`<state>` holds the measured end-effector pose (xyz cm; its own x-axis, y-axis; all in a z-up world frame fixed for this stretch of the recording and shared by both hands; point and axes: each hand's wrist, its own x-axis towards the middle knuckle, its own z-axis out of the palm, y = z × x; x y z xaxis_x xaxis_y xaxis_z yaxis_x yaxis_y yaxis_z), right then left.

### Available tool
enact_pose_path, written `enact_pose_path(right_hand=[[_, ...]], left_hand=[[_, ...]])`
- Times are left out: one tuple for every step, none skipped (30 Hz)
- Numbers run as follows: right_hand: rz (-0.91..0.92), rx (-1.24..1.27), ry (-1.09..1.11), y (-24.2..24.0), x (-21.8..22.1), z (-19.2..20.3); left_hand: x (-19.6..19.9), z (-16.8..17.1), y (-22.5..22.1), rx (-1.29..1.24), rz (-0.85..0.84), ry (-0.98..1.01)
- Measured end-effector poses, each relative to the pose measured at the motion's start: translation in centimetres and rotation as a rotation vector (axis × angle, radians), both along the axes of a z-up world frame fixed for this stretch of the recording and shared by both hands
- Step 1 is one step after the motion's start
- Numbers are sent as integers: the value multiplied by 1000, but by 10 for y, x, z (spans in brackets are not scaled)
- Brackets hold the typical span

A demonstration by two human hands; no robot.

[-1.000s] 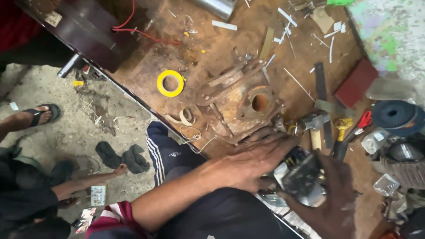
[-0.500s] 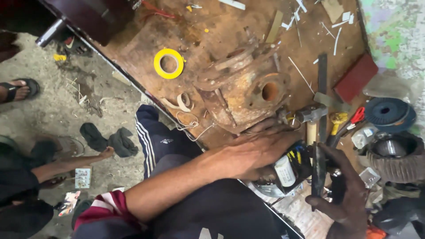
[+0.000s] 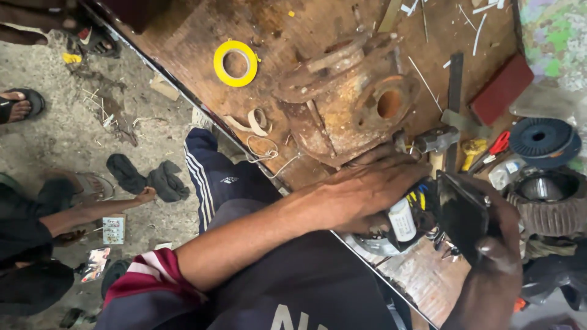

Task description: The person wraps a blue wire around a black motor housing and presses the housing onto a rusty mounting bracket on the workbench, holding it in place. They then pick up a long screwdriver and work on the motor assembly while other people handle parts nearby.

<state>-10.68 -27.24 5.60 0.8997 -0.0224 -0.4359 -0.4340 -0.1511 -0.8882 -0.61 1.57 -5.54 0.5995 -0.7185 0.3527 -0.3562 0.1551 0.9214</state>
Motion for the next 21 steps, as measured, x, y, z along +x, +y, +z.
enact_pose_path(right_hand=[[-5,-1,-2,6,2,2],[11,-20,-7,12,5,4],[27,-39,-11,17,7,5],[24,-38,-15,19,8,8],[84,-121,-18,21,9,11],[145,-207,-20,23,10,14],[141,-209,-24,33,11,14],[202,-281,-89,42,13,14],[262,-352,-154,52,16,13],[270,-349,-154,55,16,14],[301,-505,-175,59,17,14],[329,-663,-194,63,16,15],[337,-663,-191,67,16,15],[325,-680,-190,71,17,16],[313,-697,-188,75,18,17],[324,-695,-189,70,16,15],[340,-679,-216,66,14,13],[353,-664,-242,61,12,11],[362,-663,-242,61,12,10],[308,-562,-234,61,12,10],[254,-462,-226,61,12,9]], left_hand=[[1,2,1,-1,-5,-2],[3,3,3,9,-16,10],[4,5,5,19,-27,23],[4,6,6,20,-30,19],[4,7,6,32,-27,19],[5,9,6,42,-23,20],[4,8,5,40,-25,15],[3,7,5,25,-23,26],[2,5,4,10,-20,36],[1,4,4,12,-11,39],[0,3,4,13,-4,30],[-2,2,4,10,0,24],[-2,2,3,9,7,29],[-2,2,1,40,0,-12],[-2,2,0,71,-7,-53],[-2,1,-1,72,4,-49],[-3,0,-1,54,-1,-26],[-4,0,-1,34,-9,-2],[-4,-1,-2,34,-1,1],[-5,-1,-3,45,2,-15],[-5,-2,-4,55,6,-30]])
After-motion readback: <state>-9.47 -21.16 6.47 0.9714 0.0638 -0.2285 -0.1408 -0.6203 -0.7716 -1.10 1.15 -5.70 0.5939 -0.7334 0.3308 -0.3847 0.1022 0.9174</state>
